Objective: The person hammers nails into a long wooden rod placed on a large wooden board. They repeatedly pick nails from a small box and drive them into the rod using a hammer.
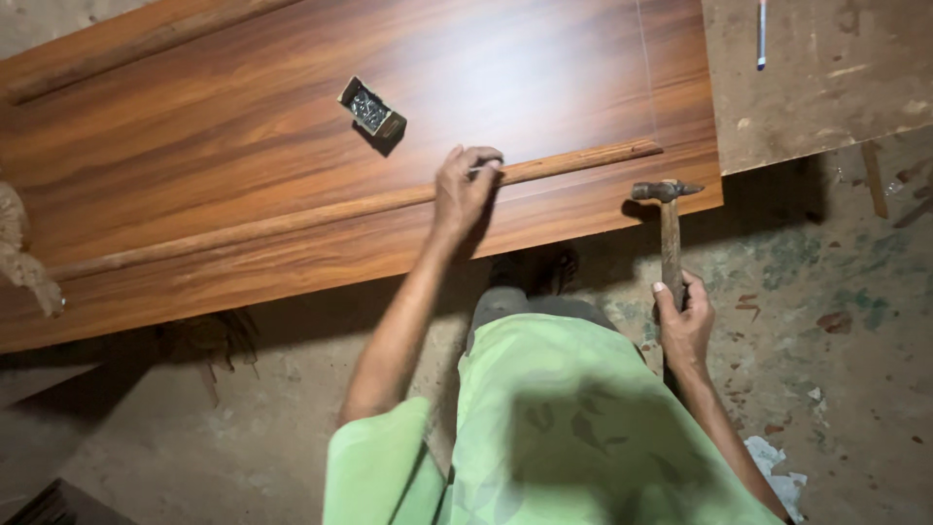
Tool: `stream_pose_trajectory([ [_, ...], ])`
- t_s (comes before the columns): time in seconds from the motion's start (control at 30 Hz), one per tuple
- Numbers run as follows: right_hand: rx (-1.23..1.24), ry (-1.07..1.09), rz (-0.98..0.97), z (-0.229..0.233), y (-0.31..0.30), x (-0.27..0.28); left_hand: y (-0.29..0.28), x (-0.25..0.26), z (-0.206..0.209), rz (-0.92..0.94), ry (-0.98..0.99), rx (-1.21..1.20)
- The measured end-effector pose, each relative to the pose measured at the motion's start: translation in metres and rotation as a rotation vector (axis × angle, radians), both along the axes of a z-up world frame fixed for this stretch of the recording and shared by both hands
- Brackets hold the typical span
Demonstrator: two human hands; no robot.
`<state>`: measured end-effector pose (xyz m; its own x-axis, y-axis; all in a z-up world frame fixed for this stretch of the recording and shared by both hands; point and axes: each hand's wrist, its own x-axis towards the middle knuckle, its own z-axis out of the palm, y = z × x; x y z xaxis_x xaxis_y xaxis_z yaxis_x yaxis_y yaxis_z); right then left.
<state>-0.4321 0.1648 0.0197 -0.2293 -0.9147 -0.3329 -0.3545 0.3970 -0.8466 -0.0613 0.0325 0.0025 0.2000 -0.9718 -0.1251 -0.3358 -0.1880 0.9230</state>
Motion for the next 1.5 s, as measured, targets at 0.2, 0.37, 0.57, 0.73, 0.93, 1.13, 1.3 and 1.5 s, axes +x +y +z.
stream_pose_trajectory([
  [0.2, -0.01, -0.028, 0.041, -0.003, -0.002, -0.005, 0.019, -0.031, -0.011, 0.108, -0.18, -0.272],
  [0.37, -0.017, -0.045, 0.065, 0.001, -0.005, -0.006, 0.021, -0.031, -0.024, 0.113, -0.214, -0.29],
  [0.57, -0.006, -0.036, 0.085, 0.01, -0.01, -0.003, 0.021, -0.033, -0.027, 0.12, -0.228, -0.298],
  [0.73, -0.016, 0.036, 0.139, 0.026, -0.015, 0.007, 0.022, -0.032, -0.027, 0.117, -0.243, -0.304],
  [0.93, -0.077, 0.217, 0.361, 0.055, -0.03, 0.027, 0.023, -0.034, -0.027, 0.099, -0.3, -0.295],
  [1.13, -0.479, 0.463, 0.672, 0.064, -0.061, 0.065, 0.023, -0.036, -0.029, 0.082, -0.366, -0.299],
  [1.3, -0.426, 0.661, 0.827, 0.069, -0.083, 0.09, 0.024, -0.037, -0.031, 0.078, -0.403, -0.292],
  [1.5, -0.529, 0.564, 0.786, 0.082, -0.083, 0.089, 0.026, -0.037, -0.036, 0.081, -0.385, -0.288],
])
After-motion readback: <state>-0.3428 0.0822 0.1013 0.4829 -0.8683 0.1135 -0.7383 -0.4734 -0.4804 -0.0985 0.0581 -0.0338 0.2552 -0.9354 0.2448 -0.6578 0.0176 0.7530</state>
